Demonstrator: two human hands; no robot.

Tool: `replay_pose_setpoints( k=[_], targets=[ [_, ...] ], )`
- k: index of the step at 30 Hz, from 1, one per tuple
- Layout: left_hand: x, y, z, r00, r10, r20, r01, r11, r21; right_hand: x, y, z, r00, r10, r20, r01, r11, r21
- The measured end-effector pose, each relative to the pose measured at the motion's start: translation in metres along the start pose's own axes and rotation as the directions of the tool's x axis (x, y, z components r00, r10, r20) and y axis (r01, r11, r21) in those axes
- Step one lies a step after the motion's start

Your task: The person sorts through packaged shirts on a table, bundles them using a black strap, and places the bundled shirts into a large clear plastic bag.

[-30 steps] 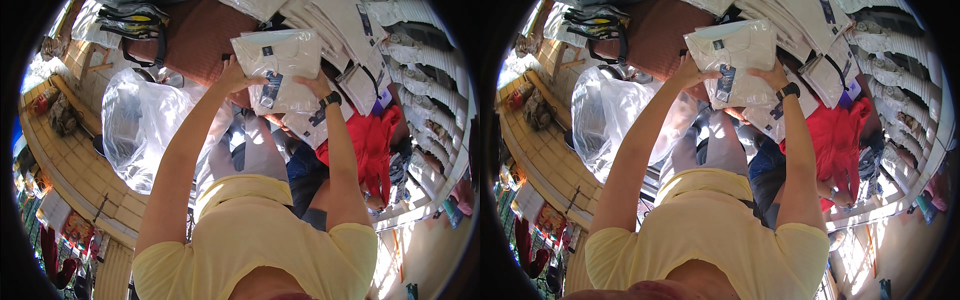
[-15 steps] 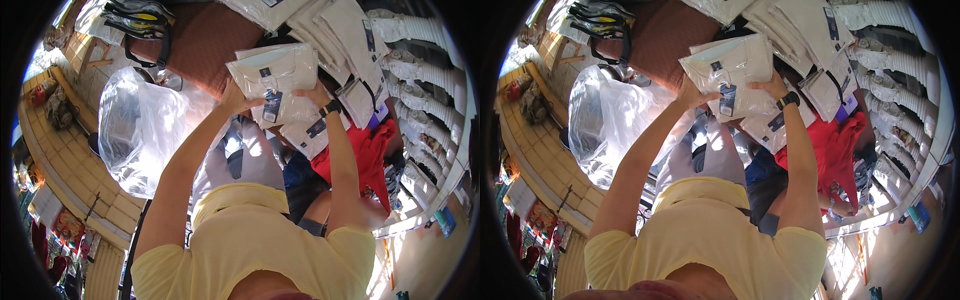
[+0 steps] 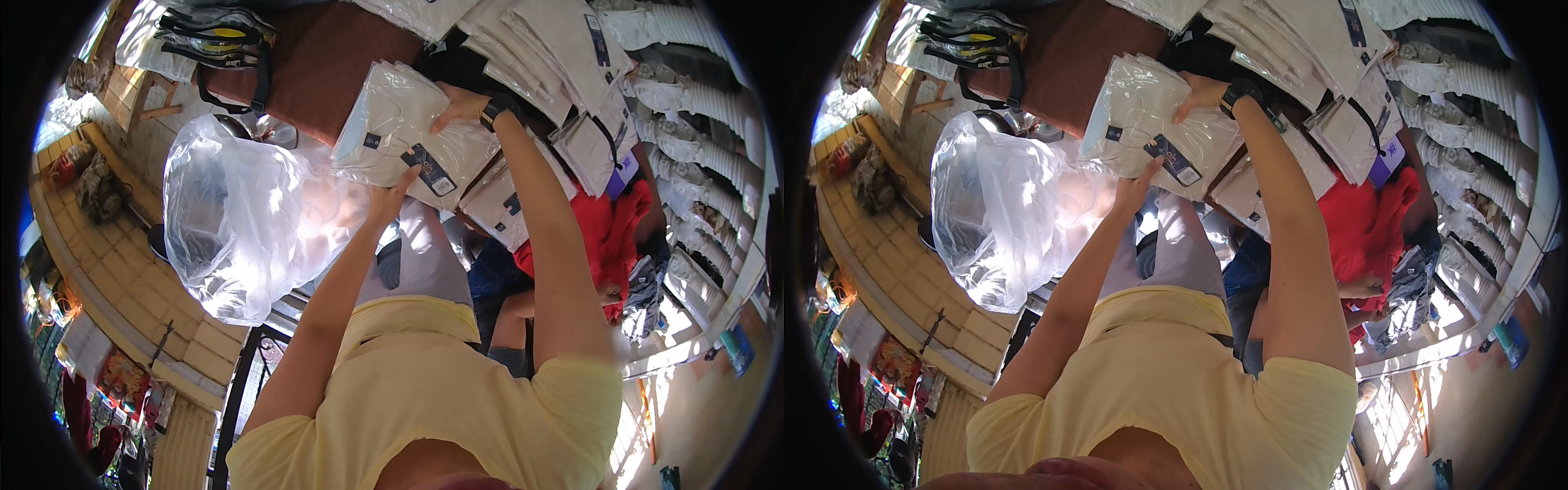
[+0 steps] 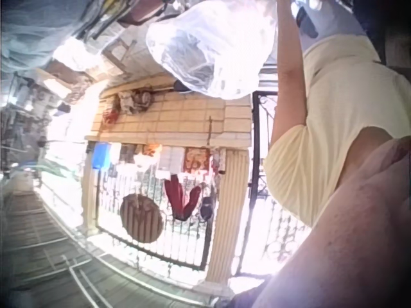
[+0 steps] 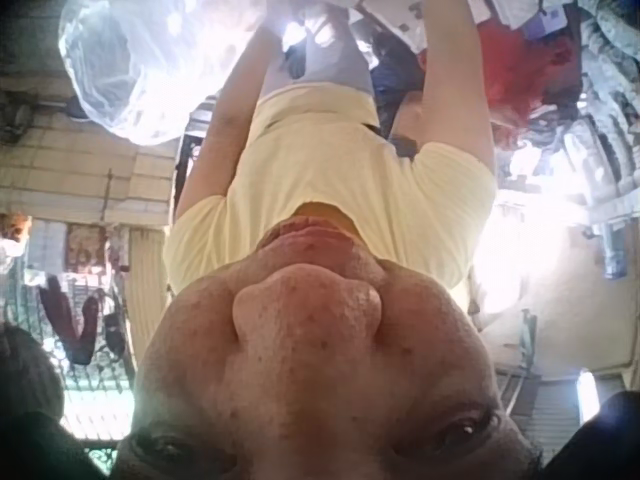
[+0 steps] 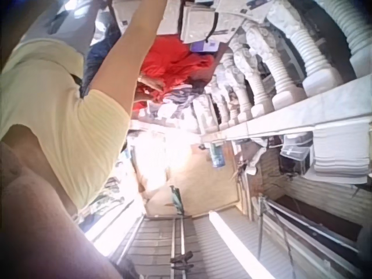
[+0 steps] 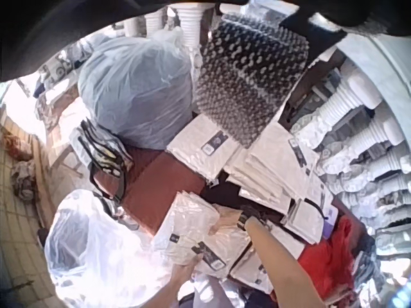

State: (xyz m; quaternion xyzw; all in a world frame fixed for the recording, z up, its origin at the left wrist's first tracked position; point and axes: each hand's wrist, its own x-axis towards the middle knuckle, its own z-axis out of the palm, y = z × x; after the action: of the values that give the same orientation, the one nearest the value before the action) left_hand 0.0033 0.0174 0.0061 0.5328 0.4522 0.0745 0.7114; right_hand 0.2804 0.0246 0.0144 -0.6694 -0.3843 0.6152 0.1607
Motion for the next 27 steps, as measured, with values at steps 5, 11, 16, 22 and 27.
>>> replay_pose_setpoints(
  k=[5, 11, 16, 22, 27],
  targets=[
    [0.013, -0.005, 0.001, 0.968, -0.248, -0.039, 0.239, 0.957, -0.162, -0.040, 0.013, 0.026, 0.861, -0.070, -0.504, -0.064, 0.968, -0.243],
    [0.010, 0.012, 0.005, 0.954, -0.295, -0.055, 0.289, 0.953, -0.092, -0.065, 0.085, 0.154, 0.329, 0.449, -0.831, -0.114, 0.892, 0.437],
    [0.011, 0.008, -0.001, 0.968, -0.248, -0.022, 0.249, 0.967, 0.051, -0.054, 0.077, 0.177, 0.457, 0.475, -0.752, 0.248, 0.744, 0.621],
    [0.009, -0.013, -0.011, 0.995, -0.056, 0.083, 0.034, 0.968, 0.250, -0.053, 0.062, 0.169, 0.445, 0.527, -0.724, 0.059, 0.789, 0.611],
    [-0.033, 0.002, -0.040, 0.978, -0.048, 0.203, -0.150, 0.511, 0.846, -0.062, 0.051, 0.154, 0.498, 0.569, -0.654, 0.005, 0.753, 0.658]
  ],
)
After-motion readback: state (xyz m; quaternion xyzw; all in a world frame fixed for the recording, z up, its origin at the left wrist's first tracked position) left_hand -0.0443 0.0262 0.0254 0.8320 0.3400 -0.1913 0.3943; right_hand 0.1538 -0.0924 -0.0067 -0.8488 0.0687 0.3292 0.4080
